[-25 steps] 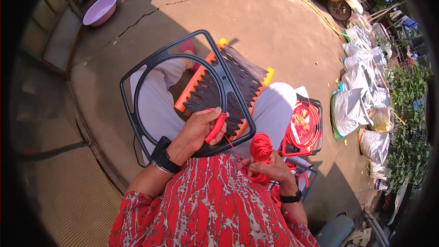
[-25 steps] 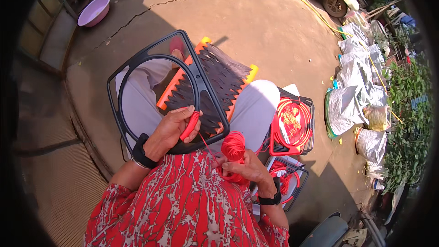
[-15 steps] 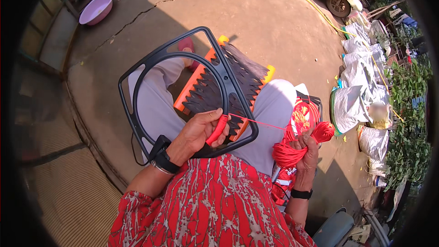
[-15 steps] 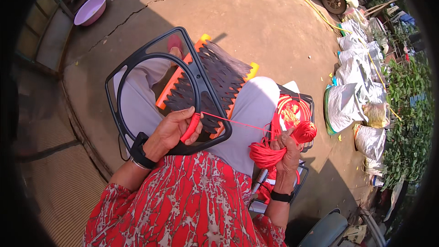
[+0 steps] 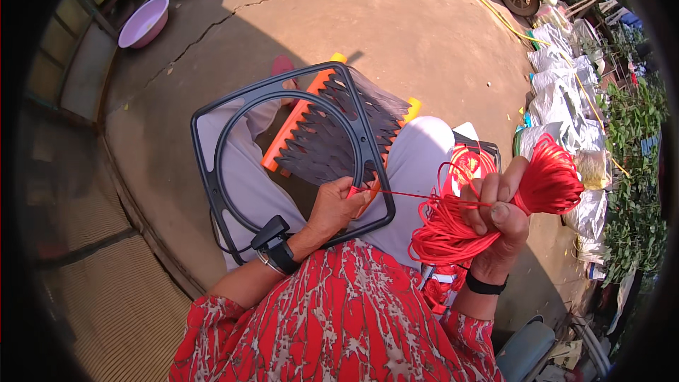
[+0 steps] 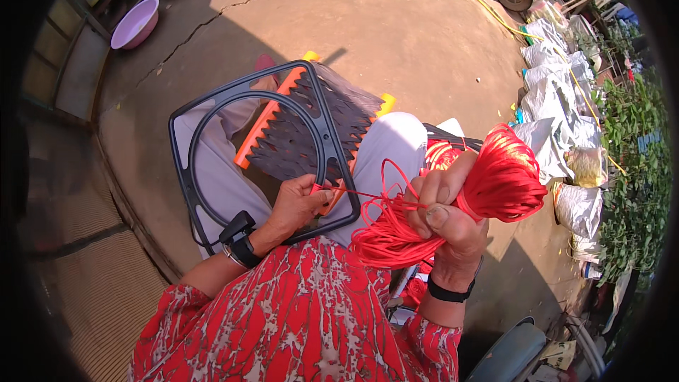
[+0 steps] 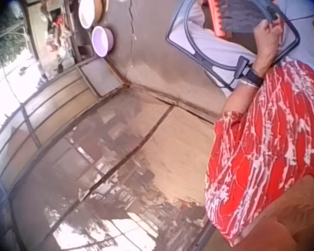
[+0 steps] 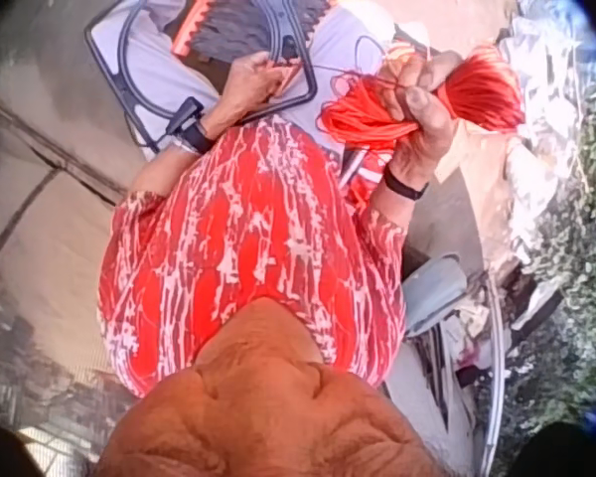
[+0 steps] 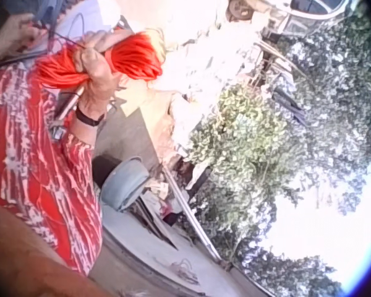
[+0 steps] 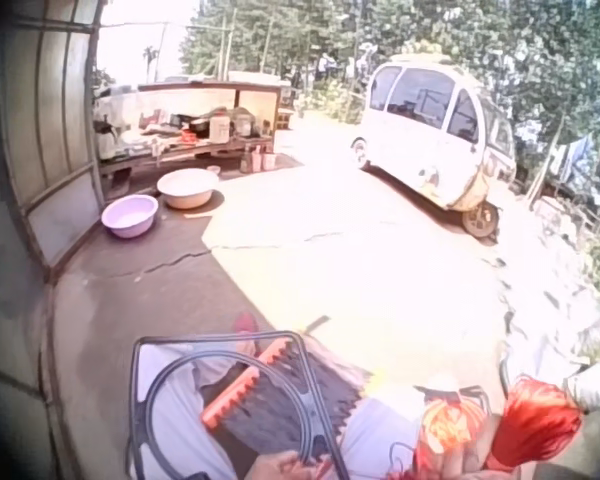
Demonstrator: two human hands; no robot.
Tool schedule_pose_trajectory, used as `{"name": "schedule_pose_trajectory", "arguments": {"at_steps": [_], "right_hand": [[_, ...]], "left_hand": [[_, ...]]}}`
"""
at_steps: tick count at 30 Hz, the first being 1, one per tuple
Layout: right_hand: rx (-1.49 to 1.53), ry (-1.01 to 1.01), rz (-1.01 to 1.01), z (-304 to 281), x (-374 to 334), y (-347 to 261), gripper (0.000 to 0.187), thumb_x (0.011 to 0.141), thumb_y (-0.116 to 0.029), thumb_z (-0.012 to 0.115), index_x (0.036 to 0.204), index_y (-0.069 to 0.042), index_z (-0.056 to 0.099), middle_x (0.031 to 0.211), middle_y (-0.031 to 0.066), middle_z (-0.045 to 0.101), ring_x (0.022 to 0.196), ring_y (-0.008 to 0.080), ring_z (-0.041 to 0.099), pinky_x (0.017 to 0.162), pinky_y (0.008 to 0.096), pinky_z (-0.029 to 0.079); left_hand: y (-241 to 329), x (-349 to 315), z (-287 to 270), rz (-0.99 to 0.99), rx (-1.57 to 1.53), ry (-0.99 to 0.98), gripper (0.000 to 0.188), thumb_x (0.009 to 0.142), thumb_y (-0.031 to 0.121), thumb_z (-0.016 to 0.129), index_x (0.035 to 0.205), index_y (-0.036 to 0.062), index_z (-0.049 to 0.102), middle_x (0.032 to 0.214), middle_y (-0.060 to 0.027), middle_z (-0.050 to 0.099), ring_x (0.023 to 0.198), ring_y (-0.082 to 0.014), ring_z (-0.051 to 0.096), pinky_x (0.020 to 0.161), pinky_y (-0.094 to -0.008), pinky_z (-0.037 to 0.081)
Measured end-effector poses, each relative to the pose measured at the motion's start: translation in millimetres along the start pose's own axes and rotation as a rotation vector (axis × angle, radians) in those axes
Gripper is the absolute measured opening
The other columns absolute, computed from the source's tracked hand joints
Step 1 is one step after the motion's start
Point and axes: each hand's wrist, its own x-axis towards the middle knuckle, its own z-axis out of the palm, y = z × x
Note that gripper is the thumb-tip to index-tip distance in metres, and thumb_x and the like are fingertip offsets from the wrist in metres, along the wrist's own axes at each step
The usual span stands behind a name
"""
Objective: Wrapping a bundle of red cord around a black plastic frame, likely as part of furniture assembly.
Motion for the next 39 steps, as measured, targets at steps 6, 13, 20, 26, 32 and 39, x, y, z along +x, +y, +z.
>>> {"name": "schedule_pose_trajectory", "arguments": {"at_steps": [6, 13, 20, 26, 32, 39], "right_hand": [[-0.329, -0.238, 0.027, 58.9, 41.3, 36.4, 0.031, 0.072, -0.005, 0.072, 0.078, -0.007, 0.041, 0.061, 0.0011, 0.045, 0.053, 0.0104, 0.042, 0.051, 0.0269, 0.04], [-1.008, -0.442, -0.169, 54.3, 113.1, 86.9, 0.03, 0.068, -0.006, 0.069, 0.097, -0.007, 0.061, 0.077, 0.0116, 0.063, 0.068, 0.0281, 0.059, 0.065, 0.0366, 0.047], [-0.983, -0.504, -0.512, 50.8, 128.4, 111.5, 0.042, 0.064, -0.001, 0.071, 0.105, -0.007, 0.062, 0.099, 0.0114, 0.064, 0.089, 0.0305, 0.06, 0.078, 0.038, 0.048], [-0.487, -0.208, -0.421, 91.2, 145.6, 116.3, 0.035, 0.07, -0.003, 0.075, 0.102, -0.005, 0.06, 0.098, 0.0082, 0.063, 0.09, 0.0248, 0.061, 0.078, 0.0331, 0.048], [-1.035, -0.499, -0.661, 70.6, 157.6, 162.1, 0.043, 0.069, -0.014, 0.077, 0.106, -0.008, 0.056, 0.105, 0.01, 0.058, 0.098, 0.0316, 0.056, 0.083, 0.0399, 0.046], [-1.321, -0.845, -0.468, 8.7, 118.1, 192.0, 0.051, 0.057, -0.013, 0.077, 0.104, -0.009, 0.057, 0.102, 0.0103, 0.056, 0.103, 0.03, 0.052, 0.089, 0.0405, 0.04]], "left_hand": [[-38.5, 12.4, -1.0, 0.38, 0.194, 0.155, 0.023, 0.086, 0.025, 0.068, 0.093, 0.0033, 0.062, 0.071, -0.0049, 0.063, 0.06, -0.0119, 0.055, 0.054, -0.0299, 0.043], [8.6, -2.5, -8.8, -0.037, 0.17, 0.031, 0.037, 0.099, 0.032, 0.044, 0.094, -0.0005, 0.061, 0.062, -0.0065, 0.059, 0.049, -0.0122, 0.053, 0.044, -0.0286, 0.042], [20.0, -0.3, -15.2, -0.385, -0.21, 0.132, 0.04, 0.101, 0.032, 0.04, 0.085, 0.0001, 0.058, 0.057, -0.012, 0.058, 0.037, -0.0181, 0.049, 0.034, -0.0272, 0.037], [8.0, -1.5, -17.6, -0.433, -0.206, 0.093, 0.038, 0.1, 0.031, 0.042, 0.086, 0.0003, 0.059, 0.061, -0.0143, 0.062, 0.039, -0.0178, 0.052, 0.035, -0.0272, 0.04], [9.0, -2.4, -11.7, -0.468, -0.195, 0.032, 0.04, 0.101, 0.03, 0.042, 0.09, -0.0027, 0.061, 0.061, -0.0115, 0.06, 0.037, -0.0154, 0.049, 0.034, -0.0265, 0.038], [1.6, -3.0, -14.7, -0.462, -0.195, 0.032, 0.04, 0.101, 0.03, 0.042, 0.095, -0.0041, 0.062, 0.06, -0.0112, 0.06, 0.038, -0.015, 0.049, 0.034, -0.0256, 0.037]]}}
